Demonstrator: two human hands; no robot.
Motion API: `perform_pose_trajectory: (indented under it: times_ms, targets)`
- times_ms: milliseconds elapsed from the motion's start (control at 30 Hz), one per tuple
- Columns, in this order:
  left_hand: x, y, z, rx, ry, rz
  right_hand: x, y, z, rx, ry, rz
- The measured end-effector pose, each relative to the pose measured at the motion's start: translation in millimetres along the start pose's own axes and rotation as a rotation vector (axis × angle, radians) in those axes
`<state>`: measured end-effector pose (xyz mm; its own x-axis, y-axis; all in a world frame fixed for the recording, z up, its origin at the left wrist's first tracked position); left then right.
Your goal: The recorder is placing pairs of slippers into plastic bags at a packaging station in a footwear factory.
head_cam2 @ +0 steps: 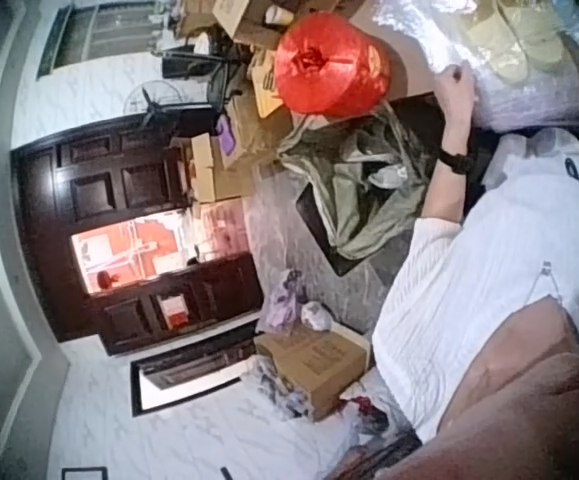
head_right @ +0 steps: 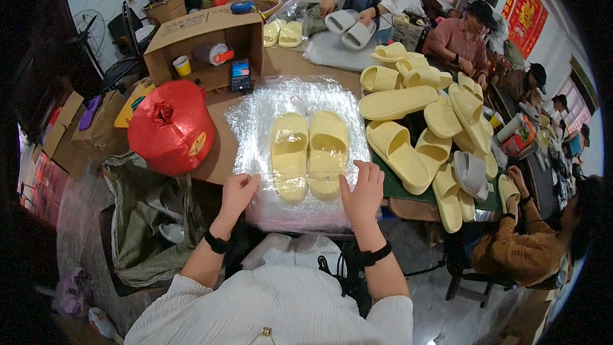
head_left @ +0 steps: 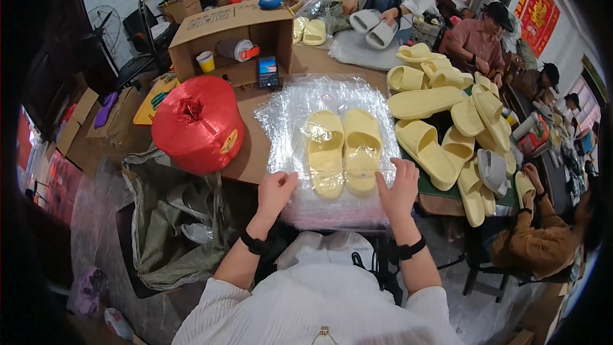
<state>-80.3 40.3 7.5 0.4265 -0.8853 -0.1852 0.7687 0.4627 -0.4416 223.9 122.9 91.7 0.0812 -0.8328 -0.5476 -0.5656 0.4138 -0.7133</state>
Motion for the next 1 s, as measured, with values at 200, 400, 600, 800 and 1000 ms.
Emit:
perform_pose_trajectory:
  times_ms: [200, 400, 600, 800, 1000]
  targets:
    - [0, 3, 8, -0.037, 0.023, -0.016, 8, 22, 14, -0.016, 0.118, -0.143]
    - [-11, 19, 22, -0.073, 0.101, -0.101, 10, 42, 24, -0.024, 0.242, -0.249]
    - [-8, 52, 32, 0.302, -0.187, -0.519, 8, 48, 40, -0.156, 0.293, -0.301]
    - [10, 67, 36, 0.562, -0.103, -0.472, 15, 60, 64, -0.635, 0.440, -0.467]
    - [30, 60, 71, 0.956, -0.155, -0.418, 23, 15, 46, -0.582, 0.254, -0.265]
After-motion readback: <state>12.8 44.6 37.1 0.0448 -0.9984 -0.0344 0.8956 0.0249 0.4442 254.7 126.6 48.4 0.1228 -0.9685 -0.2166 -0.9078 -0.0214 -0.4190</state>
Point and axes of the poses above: each hand's wrist, its own x-axis away from the middle knuckle, its own y-axis out of the palm, z = x × y, the point moved 9 cm from there along -x, towards the middle knuckle, and after that the axes turned 9 degrees about y, right-handed, at the moved point
